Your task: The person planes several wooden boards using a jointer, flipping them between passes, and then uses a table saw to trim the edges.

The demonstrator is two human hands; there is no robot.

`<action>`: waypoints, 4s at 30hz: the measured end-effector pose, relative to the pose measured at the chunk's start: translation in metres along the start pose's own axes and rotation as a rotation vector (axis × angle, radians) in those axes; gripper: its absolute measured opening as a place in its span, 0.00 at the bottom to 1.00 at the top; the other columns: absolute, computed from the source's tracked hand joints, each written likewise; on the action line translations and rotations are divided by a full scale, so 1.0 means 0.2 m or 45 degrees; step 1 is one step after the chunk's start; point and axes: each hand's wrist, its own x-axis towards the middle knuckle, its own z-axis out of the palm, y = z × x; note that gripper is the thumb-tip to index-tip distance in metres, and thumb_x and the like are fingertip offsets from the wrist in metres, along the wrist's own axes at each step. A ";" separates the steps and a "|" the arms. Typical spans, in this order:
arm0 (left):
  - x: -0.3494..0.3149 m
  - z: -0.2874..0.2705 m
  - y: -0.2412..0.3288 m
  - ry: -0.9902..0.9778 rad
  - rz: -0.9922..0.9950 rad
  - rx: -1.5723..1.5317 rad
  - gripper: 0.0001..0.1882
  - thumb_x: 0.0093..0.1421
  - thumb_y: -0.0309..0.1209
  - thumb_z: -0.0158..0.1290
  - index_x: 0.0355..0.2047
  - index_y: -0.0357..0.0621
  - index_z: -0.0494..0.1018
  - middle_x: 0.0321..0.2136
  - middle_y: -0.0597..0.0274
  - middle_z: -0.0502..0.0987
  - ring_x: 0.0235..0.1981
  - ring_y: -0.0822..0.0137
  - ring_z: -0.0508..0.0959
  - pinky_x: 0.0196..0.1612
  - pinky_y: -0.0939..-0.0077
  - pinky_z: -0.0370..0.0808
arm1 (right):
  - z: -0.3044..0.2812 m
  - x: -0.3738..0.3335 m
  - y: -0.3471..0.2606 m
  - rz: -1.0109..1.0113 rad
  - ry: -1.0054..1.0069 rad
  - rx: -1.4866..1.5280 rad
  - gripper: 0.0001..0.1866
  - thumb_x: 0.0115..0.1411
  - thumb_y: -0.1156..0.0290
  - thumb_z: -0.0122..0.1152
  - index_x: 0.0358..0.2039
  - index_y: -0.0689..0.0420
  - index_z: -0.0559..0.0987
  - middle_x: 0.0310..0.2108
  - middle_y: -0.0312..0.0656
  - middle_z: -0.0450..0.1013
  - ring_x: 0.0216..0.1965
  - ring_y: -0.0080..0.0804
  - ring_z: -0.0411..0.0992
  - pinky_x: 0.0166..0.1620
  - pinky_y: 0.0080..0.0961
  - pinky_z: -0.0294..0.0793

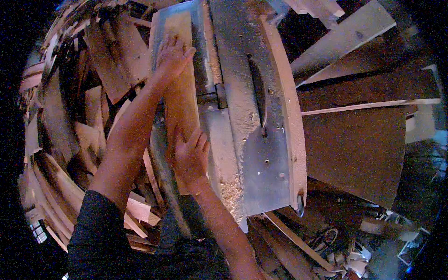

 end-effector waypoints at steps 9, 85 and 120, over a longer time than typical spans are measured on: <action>0.26 0.11 -0.18 0.036 0.099 0.083 0.39 0.63 0.56 0.43 0.63 0.37 0.64 0.70 0.42 0.52 0.73 0.47 0.45 0.72 0.52 0.42 | 0.08 0.24 -0.03 -0.002 0.040 -0.023 0.39 0.49 0.51 0.67 0.61 0.50 0.70 0.45 0.55 0.61 0.43 0.52 0.64 0.46 0.42 0.67; -2.89 -0.78 0.95 -0.518 -1.214 -2.874 0.30 0.68 0.53 0.47 0.61 0.46 0.66 0.57 0.57 0.73 0.58 0.56 0.72 0.61 0.52 0.70 | -1.39 -2.72 0.58 1.543 -0.273 2.695 0.46 0.63 0.31 0.40 0.63 0.63 0.67 0.59 0.46 0.71 0.60 0.48 0.68 0.60 0.48 0.69; -2.88 -0.55 0.93 -0.871 -1.346 -2.637 0.36 0.65 0.65 0.40 0.56 0.48 0.69 0.41 0.59 0.78 0.41 0.58 0.80 0.46 0.59 0.79 | -1.32 -2.75 0.43 1.205 -0.593 1.987 0.35 0.52 0.70 0.67 0.61 0.63 0.70 0.40 0.39 0.77 0.38 0.28 0.75 0.43 0.20 0.77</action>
